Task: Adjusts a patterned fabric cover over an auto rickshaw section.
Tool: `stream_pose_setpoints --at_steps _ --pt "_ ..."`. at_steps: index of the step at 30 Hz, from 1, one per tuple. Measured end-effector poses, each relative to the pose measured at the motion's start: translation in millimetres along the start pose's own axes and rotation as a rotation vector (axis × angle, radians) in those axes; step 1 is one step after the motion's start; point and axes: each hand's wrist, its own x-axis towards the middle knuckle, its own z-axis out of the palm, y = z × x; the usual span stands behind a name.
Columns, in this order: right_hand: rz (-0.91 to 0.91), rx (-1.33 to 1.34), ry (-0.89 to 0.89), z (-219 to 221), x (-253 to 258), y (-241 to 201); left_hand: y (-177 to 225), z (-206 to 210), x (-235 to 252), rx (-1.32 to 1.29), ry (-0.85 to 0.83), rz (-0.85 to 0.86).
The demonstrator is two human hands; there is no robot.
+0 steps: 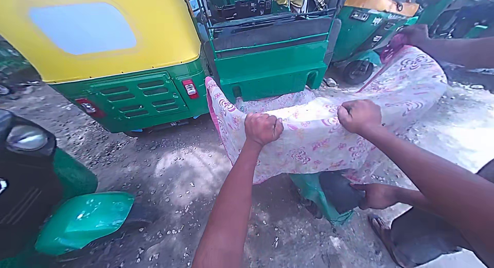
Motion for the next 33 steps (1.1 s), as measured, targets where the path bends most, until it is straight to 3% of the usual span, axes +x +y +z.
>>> stream_pose_setpoints --at_steps 12,20,24,30,33 --pt "-0.019 -0.008 0.112 51.8 108.6 -4.3 -81.0 79.7 49.7 0.029 0.013 0.015" --pt "0.007 -0.014 -0.042 52.3 177.7 -20.8 -127.2 110.9 89.4 0.051 -0.053 -0.007" --pt "-0.024 -0.025 -0.033 61.4 208.0 -14.3 -139.2 130.9 105.8 0.088 -0.058 -0.012" --pt "0.026 -0.02 -0.186 84.2 255.1 -3.9 -159.9 175.5 118.8 0.09 -0.048 0.002" --pt "0.016 -0.004 -0.155 105.5 285.1 12.8 -164.8 206.1 132.2 0.093 -0.082 -0.019"
